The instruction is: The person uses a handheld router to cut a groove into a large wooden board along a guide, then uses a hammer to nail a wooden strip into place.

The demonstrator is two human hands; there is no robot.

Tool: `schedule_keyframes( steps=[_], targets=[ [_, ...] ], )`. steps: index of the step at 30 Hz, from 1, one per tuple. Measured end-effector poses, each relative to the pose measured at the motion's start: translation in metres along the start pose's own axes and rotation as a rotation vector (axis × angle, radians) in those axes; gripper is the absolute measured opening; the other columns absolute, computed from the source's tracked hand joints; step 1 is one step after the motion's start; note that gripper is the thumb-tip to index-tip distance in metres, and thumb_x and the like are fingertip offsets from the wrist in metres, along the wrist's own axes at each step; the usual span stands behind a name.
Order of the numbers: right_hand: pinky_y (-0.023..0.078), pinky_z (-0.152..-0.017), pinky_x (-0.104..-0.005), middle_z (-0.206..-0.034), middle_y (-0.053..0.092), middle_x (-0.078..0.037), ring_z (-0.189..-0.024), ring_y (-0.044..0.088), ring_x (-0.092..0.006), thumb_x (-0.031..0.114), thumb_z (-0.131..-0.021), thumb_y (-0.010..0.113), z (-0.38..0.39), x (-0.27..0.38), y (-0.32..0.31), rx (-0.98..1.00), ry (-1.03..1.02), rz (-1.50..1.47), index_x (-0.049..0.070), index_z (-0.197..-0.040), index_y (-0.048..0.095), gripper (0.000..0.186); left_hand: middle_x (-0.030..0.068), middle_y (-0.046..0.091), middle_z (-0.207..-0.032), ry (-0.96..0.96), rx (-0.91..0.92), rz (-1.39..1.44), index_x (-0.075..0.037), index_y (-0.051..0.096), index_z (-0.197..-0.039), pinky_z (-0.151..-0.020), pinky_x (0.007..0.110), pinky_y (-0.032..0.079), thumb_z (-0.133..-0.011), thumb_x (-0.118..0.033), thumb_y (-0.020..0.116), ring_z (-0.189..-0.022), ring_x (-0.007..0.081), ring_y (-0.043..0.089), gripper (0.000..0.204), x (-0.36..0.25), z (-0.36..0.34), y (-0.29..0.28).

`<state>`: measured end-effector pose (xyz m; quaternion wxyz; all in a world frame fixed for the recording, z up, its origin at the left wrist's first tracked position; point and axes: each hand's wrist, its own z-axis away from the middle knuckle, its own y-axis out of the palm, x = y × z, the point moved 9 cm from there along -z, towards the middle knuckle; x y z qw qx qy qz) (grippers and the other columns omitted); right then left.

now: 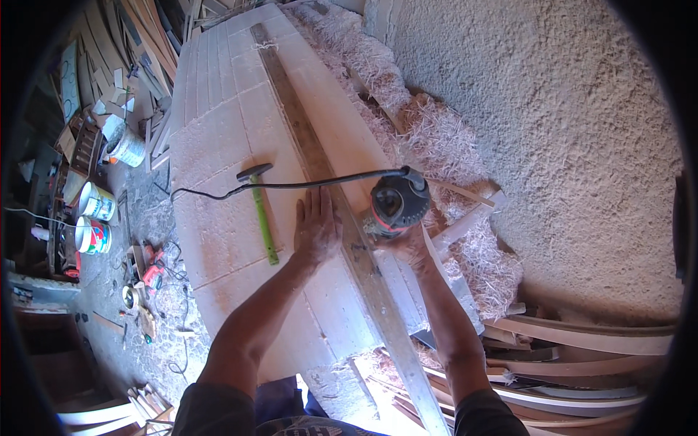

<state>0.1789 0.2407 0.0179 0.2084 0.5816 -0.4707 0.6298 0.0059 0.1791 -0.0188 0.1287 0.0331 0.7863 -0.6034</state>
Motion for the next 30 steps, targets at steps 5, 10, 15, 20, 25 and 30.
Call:
schedule_keyframes(
  steps=[5, 10, 15, 20, 25, 30],
  targets=[
    [0.054, -0.098, -0.0332, -0.122, 0.066, -0.008, -0.111, 0.065, -0.0191, 0.021, -0.067, 0.088, 0.057, -0.019, -0.002, 0.074, -0.008, -0.029, 0.008, -0.132, 0.051, 0.075, 0.0311, 0.028, -0.16, 0.049, 0.038, -0.154, 0.01, 0.03, -0.151, -0.12, 0.056, 0.025, -0.1, -0.026, 0.047, -0.148, 0.0438, 0.031, 0.065, -0.002, 0.0, 0.006],
    [0.049, -0.105, -0.0378, -0.121, 0.067, -0.003, -0.113, 0.063, -0.0174, 0.025, -0.066, 0.088, 0.129, -0.05, -0.008, 0.122, 0.03, -0.043, 0.015, -0.132, 0.053, 0.076, 0.0309, 0.028, -0.16, -0.025, -0.008, 0.002, 0.009, 0.031, -0.151, -0.12, 0.056, 0.026, -0.101, -0.026, 0.045, -0.149, 0.0427, 0.031, 0.063, 0.002, 0.0, 0.0],
    [0.048, -0.109, -0.0365, -0.124, 0.066, 0.0, -0.121, 0.06, -0.016, 0.033, -0.073, 0.088, 0.196, -0.044, -0.03, -0.001, -0.076, -0.271, 0.019, -0.133, 0.054, 0.071, 0.0297, 0.026, -0.161, -0.049, 0.029, 0.017, 0.006, 0.028, -0.154, -0.121, 0.057, 0.023, -0.105, -0.027, 0.038, -0.15, 0.0421, 0.029, 0.06, 0.003, -0.001, 0.0],
    [0.043, -0.112, -0.038, -0.133, 0.061, -0.001, -0.126, 0.056, -0.0184, 0.032, -0.073, 0.089, 0.236, -0.031, -0.046, 0.053, 0.001, -0.308, 0.018, -0.139, 0.051, 0.077, 0.0301, 0.028, -0.16, -0.024, -0.044, 0.044, 0.007, 0.03, -0.152, -0.121, 0.057, 0.025, -0.103, -0.028, 0.042, -0.149, 0.0425, 0.031, 0.062, 0.004, 0.002, -0.001],
    [0.038, -0.116, -0.0396, -0.141, 0.057, -0.002, -0.132, 0.052, -0.0208, 0.03, -0.074, 0.089, 0.256, -0.004, -0.055, 0.069, 0.016, -0.365, 0.018, -0.144, 0.049, 0.082, 0.0298, 0.029, -0.16, -0.019, -0.042, 0.029, 0.007, 0.03, -0.152, -0.12, 0.057, 0.026, -0.102, -0.03, 0.045, -0.148, 0.0427, 0.032, 0.064, 0.009, -0.002, 0.011],
    [0.045, -0.111, -0.0383, -0.138, 0.06, -0.004, -0.127, 0.058, -0.018, 0.02, -0.082, 0.082, 0.274, 0.068, -0.059, 0.034, -0.465, 0.238, 0.014, -0.145, 0.048, 0.071, 0.0293, 0.029, -0.16, -0.011, -0.079, 0.037, 0.006, 0.031, -0.152, -0.118, 0.06, 0.027, -0.101, -0.031, 0.046, -0.148, 0.0426, 0.032, 0.066, 0.014, -0.002, 0.023]
  ],
)
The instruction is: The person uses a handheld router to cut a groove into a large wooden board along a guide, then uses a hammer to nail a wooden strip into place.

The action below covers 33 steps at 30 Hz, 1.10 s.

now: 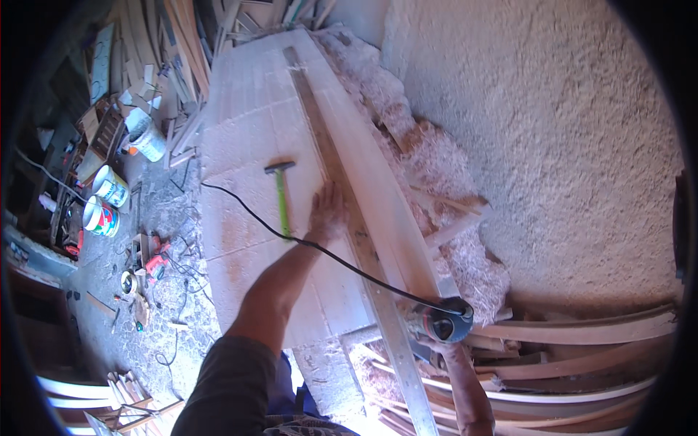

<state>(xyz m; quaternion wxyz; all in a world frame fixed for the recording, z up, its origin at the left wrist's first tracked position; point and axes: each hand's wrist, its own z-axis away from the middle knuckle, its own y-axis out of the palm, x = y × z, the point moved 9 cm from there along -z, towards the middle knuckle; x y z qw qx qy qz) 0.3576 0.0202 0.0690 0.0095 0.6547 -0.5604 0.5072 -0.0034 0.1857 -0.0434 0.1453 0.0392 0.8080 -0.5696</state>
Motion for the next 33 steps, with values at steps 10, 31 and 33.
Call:
schedule_keyframes(
  steps=[10, 31, 33],
  targets=[
    [0.059, -0.081, -0.036, -0.104, 0.071, -0.007, -0.091, 0.071, -0.0198, 0.011, -0.057, 0.092, 0.014, 0.023, -0.015, -0.158, 0.78, -0.098, 0.004, -0.122, 0.053, 0.076, 0.021, 0.061, -0.129, -0.07, 0.224, 0.522, -0.009, 0.049, -0.142, -0.105, 0.052, 0.045, -0.098, -0.016, 0.057, -0.122, 0.0378, 0.059, 0.046, -0.051, 0.05, -0.039],
    [0.055, -0.088, -0.0448, -0.105, 0.069, -0.015, -0.099, 0.068, -0.0336, 0.034, -0.058, 0.086, -0.058, 0.191, 0.195, 0.177, 0.957, 0.298, 0.008, -0.123, 0.06, 0.074, 0.0185, 0.053, -0.136, -0.155, 0.063, 1.69, -0.001, 0.043, -0.143, -0.103, 0.04, 0.048, -0.094, -0.003, 0.07, -0.12, 0.0269, 0.06, 0.056, 0.044, 0.282, -0.251],
    [0.054, -0.089, -0.0453, -0.105, 0.069, -0.015, -0.099, 0.068, -0.0338, 0.033, -0.058, 0.083, -0.067, 0.208, 0.207, 0.183, 0.885, 0.359, 0.008, -0.12, 0.06, 0.07, 0.0158, 0.056, -0.132, -0.199, 0.088, 1.534, 0.0, 0.041, -0.141, -0.107, 0.042, 0.043, -0.105, -0.039, 0.055, -0.119, 0.0252, 0.057, 0.054, 0.074, 0.286, -0.255]
  ],
)
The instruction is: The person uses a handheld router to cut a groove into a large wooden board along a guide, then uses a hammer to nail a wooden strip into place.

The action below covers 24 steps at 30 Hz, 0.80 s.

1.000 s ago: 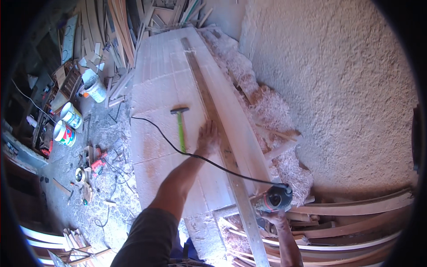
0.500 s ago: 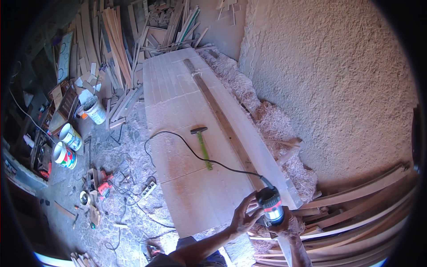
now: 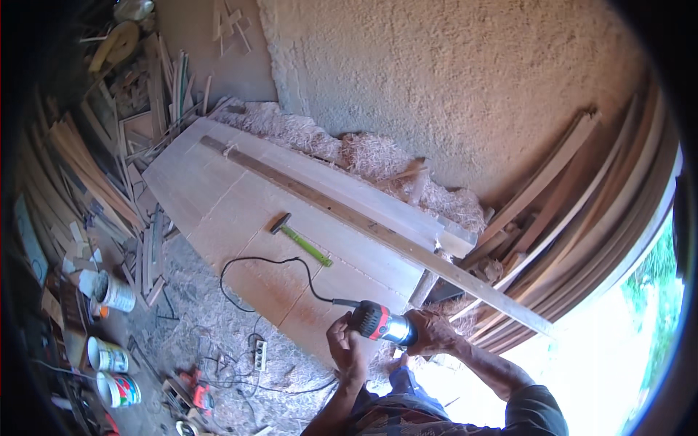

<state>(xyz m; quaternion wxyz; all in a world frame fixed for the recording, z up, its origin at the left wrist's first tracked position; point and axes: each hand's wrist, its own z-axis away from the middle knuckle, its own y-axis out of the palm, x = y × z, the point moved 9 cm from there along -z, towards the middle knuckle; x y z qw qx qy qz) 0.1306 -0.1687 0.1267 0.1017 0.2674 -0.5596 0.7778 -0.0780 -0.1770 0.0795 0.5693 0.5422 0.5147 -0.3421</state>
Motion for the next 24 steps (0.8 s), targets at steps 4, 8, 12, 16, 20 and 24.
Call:
schedule_keyframes(
  steps=[4, 8, 12, 16, 20, 24],
  targets=[
    [0.052, -0.093, -0.0448, -0.104, 0.068, -0.014, -0.102, 0.066, -0.0331, 0.031, -0.061, 0.08, 0.022, 0.033, 0.014, 0.04, -0.035, 0.059, 0.009, -0.118, 0.061, 0.065, 0.0166, 0.061, -0.136, -0.417, -0.011, 0.667, -0.005, 0.052, -0.14, -0.109, 0.047, 0.043, -0.101, -0.066, 0.043, -0.123, 0.0328, 0.058, 0.073, 0.031, -0.019, -0.041],
    [0.052, -0.091, -0.0463, -0.102, 0.068, -0.013, -0.1, 0.067, -0.0331, 0.031, -0.062, 0.08, 0.044, 0.061, 0.025, 0.067, -0.104, 0.112, 0.009, -0.116, 0.061, 0.062, 0.0188, 0.06, -0.14, -0.44, 0.143, 1.167, -0.001, 0.053, -0.14, -0.109, 0.047, 0.046, -0.103, -0.054, 0.048, -0.128, 0.0343, 0.058, 0.065, 0.018, -0.057, -0.084],
    [0.054, -0.089, -0.0465, -0.099, 0.069, -0.012, -0.096, 0.068, -0.0324, 0.03, -0.063, 0.08, 0.056, 0.08, 0.036, 0.129, -0.147, 0.146, 0.01, -0.113, 0.064, 0.056, 0.022, 0.062, -0.137, -0.294, 0.181, 1.352, 0.006, 0.056, -0.135, -0.109, 0.046, 0.048, -0.103, -0.043, 0.054, -0.127, 0.0348, 0.06, 0.059, 0.002, -0.075, -0.159],
    [0.054, -0.089, -0.0466, -0.102, 0.068, -0.014, -0.099, 0.067, -0.0335, 0.026, -0.063, 0.077, 0.067, 0.09, 0.051, 0.24, -0.166, 0.167, 0.006, -0.11, 0.062, 0.053, 0.0211, 0.071, -0.117, -0.139, -0.039, 1.247, 0.007, 0.061, -0.127, -0.097, 0.042, 0.055, -0.102, -0.042, 0.057, -0.109, 0.0313, 0.068, 0.055, -0.008, -0.038, -0.263],
    [0.055, -0.087, -0.0459, -0.099, 0.07, -0.014, -0.096, 0.069, -0.0334, 0.025, -0.062, 0.078, 0.08, 0.098, 0.069, 0.273, -0.224, 0.2, 0.007, -0.108, 0.064, 0.051, 0.0144, 0.072, -0.104, -0.21, -0.342, 1.032, 0.003, 0.065, -0.114, -0.09, 0.039, 0.056, -0.101, -0.042, 0.058, -0.096, 0.0279, 0.068, 0.047, 0.009, 0.039, -0.333],
    [0.057, -0.083, -0.0458, -0.096, 0.073, -0.014, -0.09, 0.072, -0.033, 0.026, -0.061, 0.081, 0.094, 0.097, 0.103, 0.341, -0.262, 0.215, 0.009, -0.106, 0.067, 0.05, 0.0129, 0.07, -0.096, -0.377, -0.734, 0.941, 0.001, 0.064, -0.107, -0.078, 0.038, 0.057, -0.104, -0.039, 0.053, -0.086, 0.0261, 0.067, 0.042, 0.063, 0.124, -0.379]
  ],
)
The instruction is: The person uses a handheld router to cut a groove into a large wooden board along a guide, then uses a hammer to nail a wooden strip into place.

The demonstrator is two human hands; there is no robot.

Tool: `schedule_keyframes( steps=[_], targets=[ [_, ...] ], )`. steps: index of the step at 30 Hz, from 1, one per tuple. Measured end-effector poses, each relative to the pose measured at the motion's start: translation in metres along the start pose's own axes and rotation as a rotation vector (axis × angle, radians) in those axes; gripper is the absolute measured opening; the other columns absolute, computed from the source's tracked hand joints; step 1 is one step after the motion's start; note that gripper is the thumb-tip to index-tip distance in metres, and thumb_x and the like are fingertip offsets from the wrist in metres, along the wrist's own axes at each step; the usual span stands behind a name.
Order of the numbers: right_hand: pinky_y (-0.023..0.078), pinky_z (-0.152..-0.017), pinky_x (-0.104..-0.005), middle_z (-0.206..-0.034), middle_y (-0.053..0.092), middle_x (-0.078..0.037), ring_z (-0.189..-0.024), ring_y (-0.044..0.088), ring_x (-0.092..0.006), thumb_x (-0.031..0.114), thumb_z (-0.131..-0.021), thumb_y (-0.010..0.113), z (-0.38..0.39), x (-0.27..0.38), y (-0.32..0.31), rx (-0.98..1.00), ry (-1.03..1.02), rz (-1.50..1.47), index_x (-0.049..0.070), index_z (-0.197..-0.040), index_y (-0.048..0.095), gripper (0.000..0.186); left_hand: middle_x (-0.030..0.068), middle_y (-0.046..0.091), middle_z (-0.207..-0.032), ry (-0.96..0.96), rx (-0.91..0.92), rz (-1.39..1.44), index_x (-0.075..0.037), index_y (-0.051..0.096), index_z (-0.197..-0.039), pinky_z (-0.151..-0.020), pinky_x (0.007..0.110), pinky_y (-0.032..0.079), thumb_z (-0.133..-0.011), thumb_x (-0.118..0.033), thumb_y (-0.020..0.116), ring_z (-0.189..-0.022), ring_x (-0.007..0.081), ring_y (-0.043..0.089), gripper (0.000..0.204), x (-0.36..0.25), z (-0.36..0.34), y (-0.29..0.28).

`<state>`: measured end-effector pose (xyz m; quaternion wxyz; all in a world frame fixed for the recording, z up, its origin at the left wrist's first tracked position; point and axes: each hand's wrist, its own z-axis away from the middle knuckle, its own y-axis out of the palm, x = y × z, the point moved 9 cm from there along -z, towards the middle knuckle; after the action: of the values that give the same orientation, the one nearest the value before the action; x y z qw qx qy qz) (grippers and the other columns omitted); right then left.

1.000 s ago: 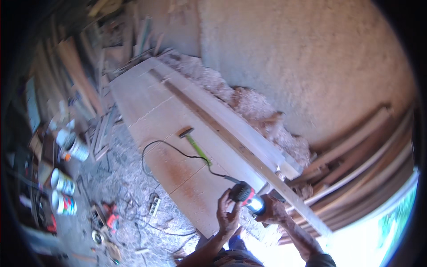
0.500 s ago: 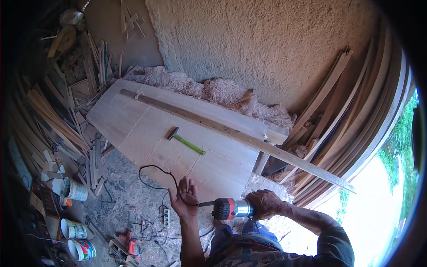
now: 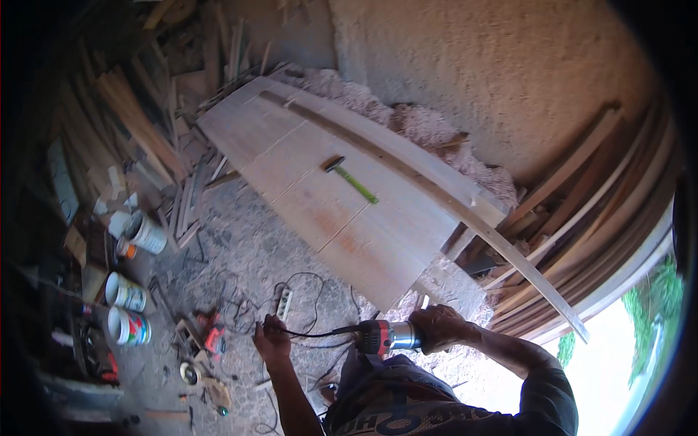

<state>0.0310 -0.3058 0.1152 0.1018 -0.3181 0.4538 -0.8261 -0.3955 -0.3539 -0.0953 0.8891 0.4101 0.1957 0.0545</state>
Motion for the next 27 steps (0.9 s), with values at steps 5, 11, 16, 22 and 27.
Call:
schedule_keyframes(
  steps=[5, 11, 16, 22, 27],
  targets=[
    [0.058, -0.082, -0.0443, -0.093, 0.073, -0.016, -0.089, 0.072, -0.0346, 0.029, -0.058, 0.084, -0.016, 0.014, 0.057, 0.138, -0.024, 0.027, 0.008, -0.103, 0.068, 0.052, 0.0179, 0.069, -0.102, -0.123, -0.078, 0.005, 0.005, 0.062, -0.112, -0.086, 0.043, 0.055, -0.103, -0.033, 0.052, -0.095, 0.0328, 0.067, 0.04, 0.006, 0.002, -0.095],
    [0.056, -0.087, -0.0422, -0.1, 0.073, -0.015, -0.096, 0.071, -0.0334, 0.032, -0.054, 0.089, -0.047, 0.029, 0.109, 0.412, 0.032, 0.098, 0.008, -0.111, 0.065, 0.066, 0.0227, 0.061, -0.124, -0.171, -0.248, -0.089, 0.002, 0.052, -0.115, -0.093, 0.052, 0.05, -0.104, -0.037, 0.05, -0.116, 0.0418, 0.06, 0.041, -0.005, -0.007, -0.15],
    [0.054, -0.089, -0.0441, -0.097, 0.074, -0.015, -0.095, 0.071, -0.0323, 0.026, -0.055, 0.093, -0.092, 0.053, 0.118, 0.465, 0.088, 0.017, 0.008, -0.117, 0.062, 0.072, 0.0233, 0.054, -0.137, -0.122, -0.171, -0.126, -0.002, 0.041, -0.133, -0.105, 0.059, 0.044, -0.101, -0.049, 0.056, -0.121, 0.0455, 0.057, 0.058, -0.027, -0.019, -0.146],
    [0.061, -0.071, -0.036, -0.1, 0.073, -0.01, -0.096, 0.07, -0.022, 0.018, -0.064, 0.088, -0.179, 0.09, 0.14, 0.432, 0.096, -0.487, 0.008, -0.123, 0.062, 0.065, 0.0249, 0.046, -0.149, -0.06, -0.26, -0.206, -0.007, 0.023, -0.158, -0.097, 0.057, 0.052, -0.104, -0.047, 0.051, -0.124, 0.0468, 0.058, 0.073, -0.028, 0.012, -0.211],
    [0.058, -0.075, -0.0374, -0.098, 0.071, -0.003, -0.09, 0.069, -0.0178, 0.016, -0.075, 0.081, -0.264, 0.113, 0.169, 0.365, 0.245, -1.204, 0.011, -0.116, 0.067, 0.043, 0.0259, 0.047, -0.147, -0.055, -0.293, -0.128, -0.005, 0.018, -0.157, -0.081, 0.052, 0.06, -0.107, -0.038, 0.042, -0.117, 0.0479, 0.061, 0.064, -0.008, 0.03, -0.299]
  ],
)
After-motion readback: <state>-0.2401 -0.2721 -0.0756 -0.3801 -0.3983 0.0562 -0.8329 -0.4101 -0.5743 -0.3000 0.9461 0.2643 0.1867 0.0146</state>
